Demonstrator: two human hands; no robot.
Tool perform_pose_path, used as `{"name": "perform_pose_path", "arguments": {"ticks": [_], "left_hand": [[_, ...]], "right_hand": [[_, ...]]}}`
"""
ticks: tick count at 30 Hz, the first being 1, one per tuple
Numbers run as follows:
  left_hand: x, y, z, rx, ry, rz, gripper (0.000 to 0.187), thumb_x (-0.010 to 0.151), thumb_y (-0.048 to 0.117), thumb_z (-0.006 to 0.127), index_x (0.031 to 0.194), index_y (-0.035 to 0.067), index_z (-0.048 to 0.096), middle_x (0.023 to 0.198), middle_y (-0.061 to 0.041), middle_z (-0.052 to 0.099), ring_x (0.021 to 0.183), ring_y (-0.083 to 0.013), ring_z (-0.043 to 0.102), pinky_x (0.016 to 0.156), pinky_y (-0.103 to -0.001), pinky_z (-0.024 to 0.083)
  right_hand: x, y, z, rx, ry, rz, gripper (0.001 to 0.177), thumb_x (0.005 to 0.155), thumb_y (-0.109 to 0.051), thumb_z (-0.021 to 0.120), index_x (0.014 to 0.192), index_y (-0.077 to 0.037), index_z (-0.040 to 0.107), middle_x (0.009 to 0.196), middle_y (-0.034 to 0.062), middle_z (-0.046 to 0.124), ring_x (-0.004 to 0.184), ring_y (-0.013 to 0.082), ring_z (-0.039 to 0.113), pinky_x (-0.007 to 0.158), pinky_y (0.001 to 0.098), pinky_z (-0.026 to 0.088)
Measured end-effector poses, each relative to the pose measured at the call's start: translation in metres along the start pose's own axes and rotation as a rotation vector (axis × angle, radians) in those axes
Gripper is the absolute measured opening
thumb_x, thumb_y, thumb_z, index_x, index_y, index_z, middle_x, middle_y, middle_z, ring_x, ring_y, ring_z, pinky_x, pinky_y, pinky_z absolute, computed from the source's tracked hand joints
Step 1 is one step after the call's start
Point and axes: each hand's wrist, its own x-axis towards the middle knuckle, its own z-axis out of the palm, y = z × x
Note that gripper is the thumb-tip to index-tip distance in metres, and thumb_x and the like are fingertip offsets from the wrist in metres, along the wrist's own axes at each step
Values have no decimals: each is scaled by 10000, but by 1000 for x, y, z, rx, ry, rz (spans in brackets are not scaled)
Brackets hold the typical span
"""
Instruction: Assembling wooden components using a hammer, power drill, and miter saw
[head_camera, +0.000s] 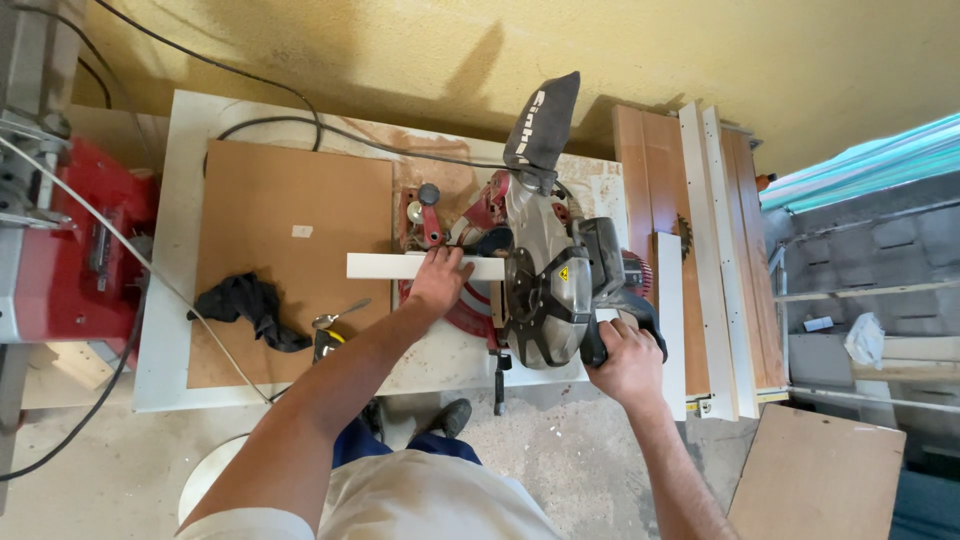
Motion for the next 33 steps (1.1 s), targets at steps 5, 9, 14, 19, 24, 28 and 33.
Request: {"name": "perform_pose_path", "arguments": {"ticks": [5,9,14,19,24,28,33], "left_hand": [[-2,1,-5,-8,37,2,261,920,253,606,1121,277,769,1095,-163,553,988,-386,611,972,-512,413],[-1,1,-4,0,-9,-2,271,926,271,603,1145,295,761,1108,-142,551,992,-363,607,966,-498,412],[0,1,-10,3,-51,-12,282,928,280,592,1153,310,760,1113,-117,562,1000,-340,608,978,-490,412],[1,2,-15,8,-138,-26,312,952,282,564,1208,321,738,1163,-99,541,1060,-335,597,1016,-486,396],[1,2,-12,-2,-102,-19,302,948,272,577,1202,293,739,1154,-134,538,1060,-362,601,1008,-497,396],[1,2,-14,-8,-101,-17,301,951,271,571,1203,290,735,1152,-141,539,1065,-368,602,1014,-501,397],[-1,0,-3,-13,-91,-10,312,939,267,575,1201,294,743,1162,-143,539,1063,-370,603,1016,-504,394]], "right_hand": [[-3,3,5,-9,-24,5,341,483,-248,740,798,-219,611,763,-21,600,697,254,690,681,356,521],[-5,3,7,16,-49,13,371,463,-248,756,806,-201,622,764,-13,612,702,267,699,695,368,525],[-6,1,10,4,-50,4,389,456,-255,773,814,-204,629,775,-6,622,702,267,700,703,370,531],[-10,2,14,33,-63,20,424,436,-254,782,829,-196,633,778,-9,623,710,274,700,704,373,529],[-14,3,20,21,-52,24,415,453,-274,776,836,-207,632,779,-12,622,708,264,697,705,363,522],[-20,6,28,30,-54,18,473,437,-276,795,880,-192,653,799,1,635,725,277,704,715,374,524],[-29,12,44,40,-56,14,471,448,-282,793,888,-192,649,804,-3,635,730,273,703,715,377,524]]}}
